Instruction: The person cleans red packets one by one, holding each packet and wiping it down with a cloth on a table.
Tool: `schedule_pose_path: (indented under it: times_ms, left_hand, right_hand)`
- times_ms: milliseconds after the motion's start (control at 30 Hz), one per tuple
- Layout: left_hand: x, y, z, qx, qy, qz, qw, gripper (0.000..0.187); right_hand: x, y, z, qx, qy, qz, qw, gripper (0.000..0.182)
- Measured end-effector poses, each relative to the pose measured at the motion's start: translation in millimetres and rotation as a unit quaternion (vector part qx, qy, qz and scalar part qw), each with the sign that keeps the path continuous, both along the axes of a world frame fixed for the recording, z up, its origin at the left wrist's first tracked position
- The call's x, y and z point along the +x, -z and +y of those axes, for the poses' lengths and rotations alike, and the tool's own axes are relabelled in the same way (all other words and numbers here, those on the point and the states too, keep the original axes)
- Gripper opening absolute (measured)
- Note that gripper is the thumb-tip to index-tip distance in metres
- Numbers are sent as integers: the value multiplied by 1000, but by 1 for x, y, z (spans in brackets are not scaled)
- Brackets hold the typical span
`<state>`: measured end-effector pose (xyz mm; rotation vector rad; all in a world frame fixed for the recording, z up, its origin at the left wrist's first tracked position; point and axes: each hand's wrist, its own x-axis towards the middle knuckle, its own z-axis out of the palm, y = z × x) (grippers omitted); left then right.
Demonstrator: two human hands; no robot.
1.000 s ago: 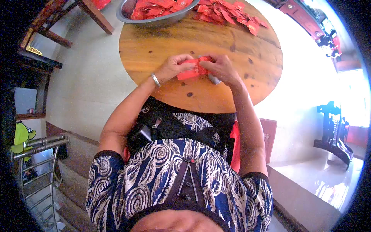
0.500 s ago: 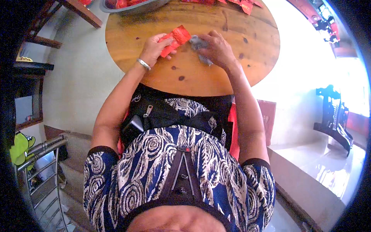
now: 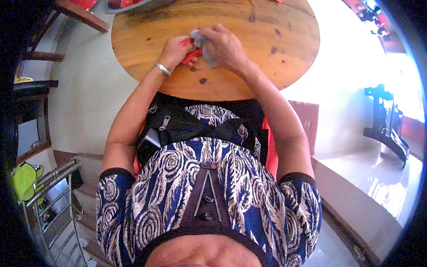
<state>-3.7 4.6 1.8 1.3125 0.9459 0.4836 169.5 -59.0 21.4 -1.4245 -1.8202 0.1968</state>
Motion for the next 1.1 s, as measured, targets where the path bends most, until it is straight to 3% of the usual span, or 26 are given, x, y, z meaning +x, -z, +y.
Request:
schedule_pose_path:
  times_ms: [267,467,600,700,767,800,867,1100]
  left_hand:
    - [0,-6,-4,9,-20,14,1000,23]
    - [2,-3,-5,-1,-64,-1,998,18]
    - [-2,4,0,-22,-62,-26,998,20]
    - [-2,3,1,-17,-52,1,999,19]
    - [-2,2,0,-24,-56,-3,998,19]
    - [-2,2,0,-25,-56,-1,998,19]
    - [-1,2,0,-19,-52,1,998,19]
    - [-2,-1,-1,-25,-57,-16,998,21]
  right_hand:
    - [-5,11,10,-68,92,-103,988,30]
    - [1,-6,0,-135,90,-171,972,30]
    - [18,-2,-2,-101,124,-177,971,28]
    - [26,-5,-2,-81,136,-111,981,25]
    - [26,-7,0,-12,106,-37,994,24]
    - [23,-5,0,-13,106,-35,994,24]
    - [13,2,0,-50,6,-8,999,25]
    - [-4,-3,-5,-101,68,-118,986,28]
